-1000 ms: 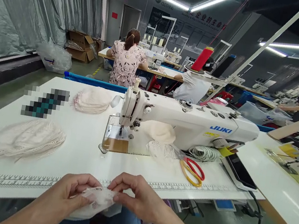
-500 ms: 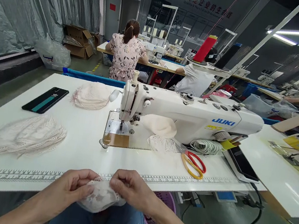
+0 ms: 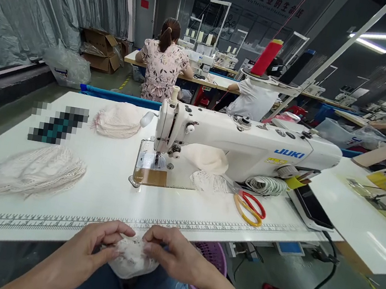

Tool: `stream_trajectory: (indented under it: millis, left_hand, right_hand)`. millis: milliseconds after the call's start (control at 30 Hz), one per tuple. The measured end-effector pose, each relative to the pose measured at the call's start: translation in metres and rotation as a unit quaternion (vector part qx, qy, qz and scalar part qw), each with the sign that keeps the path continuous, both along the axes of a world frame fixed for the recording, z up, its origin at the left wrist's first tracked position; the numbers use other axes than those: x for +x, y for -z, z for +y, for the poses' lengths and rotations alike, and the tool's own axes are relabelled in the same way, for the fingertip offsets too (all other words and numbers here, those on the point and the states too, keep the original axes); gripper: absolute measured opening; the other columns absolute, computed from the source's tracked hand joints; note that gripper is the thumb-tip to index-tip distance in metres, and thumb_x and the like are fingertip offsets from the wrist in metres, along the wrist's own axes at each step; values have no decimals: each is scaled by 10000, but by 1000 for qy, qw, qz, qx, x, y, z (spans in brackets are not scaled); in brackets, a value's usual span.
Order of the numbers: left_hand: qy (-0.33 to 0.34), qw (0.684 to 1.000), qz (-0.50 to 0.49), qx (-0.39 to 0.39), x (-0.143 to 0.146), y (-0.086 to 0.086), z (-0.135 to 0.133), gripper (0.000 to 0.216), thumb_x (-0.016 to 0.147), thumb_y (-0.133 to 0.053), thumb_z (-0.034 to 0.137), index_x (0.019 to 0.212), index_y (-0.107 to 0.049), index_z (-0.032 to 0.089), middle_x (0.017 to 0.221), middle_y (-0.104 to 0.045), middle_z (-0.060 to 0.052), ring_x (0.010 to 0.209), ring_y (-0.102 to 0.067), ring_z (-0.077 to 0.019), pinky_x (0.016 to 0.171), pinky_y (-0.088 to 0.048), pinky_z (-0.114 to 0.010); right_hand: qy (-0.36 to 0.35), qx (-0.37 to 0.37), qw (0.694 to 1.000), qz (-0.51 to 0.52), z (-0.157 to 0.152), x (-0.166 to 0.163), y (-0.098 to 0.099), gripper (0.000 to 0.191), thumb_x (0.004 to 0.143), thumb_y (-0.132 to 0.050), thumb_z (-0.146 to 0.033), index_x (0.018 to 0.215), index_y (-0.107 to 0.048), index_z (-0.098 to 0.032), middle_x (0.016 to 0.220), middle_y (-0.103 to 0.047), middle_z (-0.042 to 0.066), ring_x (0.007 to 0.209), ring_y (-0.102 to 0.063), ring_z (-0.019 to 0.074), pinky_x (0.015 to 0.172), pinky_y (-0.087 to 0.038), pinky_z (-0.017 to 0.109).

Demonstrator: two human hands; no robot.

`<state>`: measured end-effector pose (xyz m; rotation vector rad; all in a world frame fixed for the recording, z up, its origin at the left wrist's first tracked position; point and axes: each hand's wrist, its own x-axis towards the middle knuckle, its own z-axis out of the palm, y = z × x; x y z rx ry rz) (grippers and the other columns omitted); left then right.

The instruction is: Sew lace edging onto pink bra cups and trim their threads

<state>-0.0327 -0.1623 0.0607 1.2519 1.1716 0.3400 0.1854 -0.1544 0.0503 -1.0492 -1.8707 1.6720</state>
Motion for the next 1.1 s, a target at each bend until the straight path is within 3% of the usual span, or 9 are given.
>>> stream_trajectory:
  millis: [133,300,467,567,833,900,1000,1100]
  left_hand:
    - [12,1000,1,17,4,-4,-4,393,800,-553,301,1174,-571,184,882,-707,-37,920,-602,-237,814,-428,-286]
    - [11,1000,-19,21,5,-3,-4,417,785,-586,318,1183,-560,195,949,-683,-44,936,-575,-239,779,-429,-275]
    - [27,998,12,61,5,-3,-3,344,783,-598,462,965,-662,178,833,-664,-45,785,-550,-216,707,-407,-277]
    - [36,998,-9,57,8,-4,-4,329,804,-571,463,845,-680,155,808,-670,-56,757,-556,-212,693,-409,-279]
    - [1,998,-41,39,11,-3,-3,405,768,-600,543,770,-702,151,701,-639,-27,695,-545,-189,652,-412,-255]
    - [-1,998,-63,23,11,-1,-2,417,766,-600,555,770,-697,150,689,-626,-26,681,-537,-181,645,-410,-253]
    - [-10,997,-77,-2,8,2,-1,414,746,-628,560,763,-676,149,663,-584,-10,645,-504,-158,614,-390,-245]
    - [-21,996,-80,-26,4,3,-1,411,733,-646,563,754,-662,153,658,-578,-3,642,-500,-151,606,-380,-241]
  right_hand:
    - [12,39,999,-7,-4,-6,2,183,868,-507,-317,788,-526,-153,628,-424,-45,584,-364,85,534,-296,201]
    - [70,53,996,-5,-6,-16,7,297,878,-479,-381,678,-457,-163,582,-356,-53,562,-315,83,508,-259,206]
    - [64,38,997,17,-6,-12,4,332,878,-487,-446,709,-471,-161,614,-405,-37,585,-345,93,528,-281,211]
    - [58,35,997,35,-7,-9,4,338,871,-505,-455,714,-479,-156,627,-413,-34,599,-350,94,543,-285,212]
    - [67,-18,996,60,-4,-10,3,380,789,-614,-505,713,-530,-143,594,-420,-48,569,-334,77,524,-278,201]
    - [62,-61,993,75,-2,-9,3,403,762,-638,-527,714,-542,-138,583,-416,-54,553,-327,69,515,-274,198]
    - [31,-142,985,95,1,-4,2,422,660,-732,-517,715,-585,-126,600,-462,-47,565,-371,68,533,-301,200]
    - [11,-159,983,87,2,2,2,419,558,-802,-479,723,-655,-123,621,-523,-36,598,-422,82,579,-349,214]
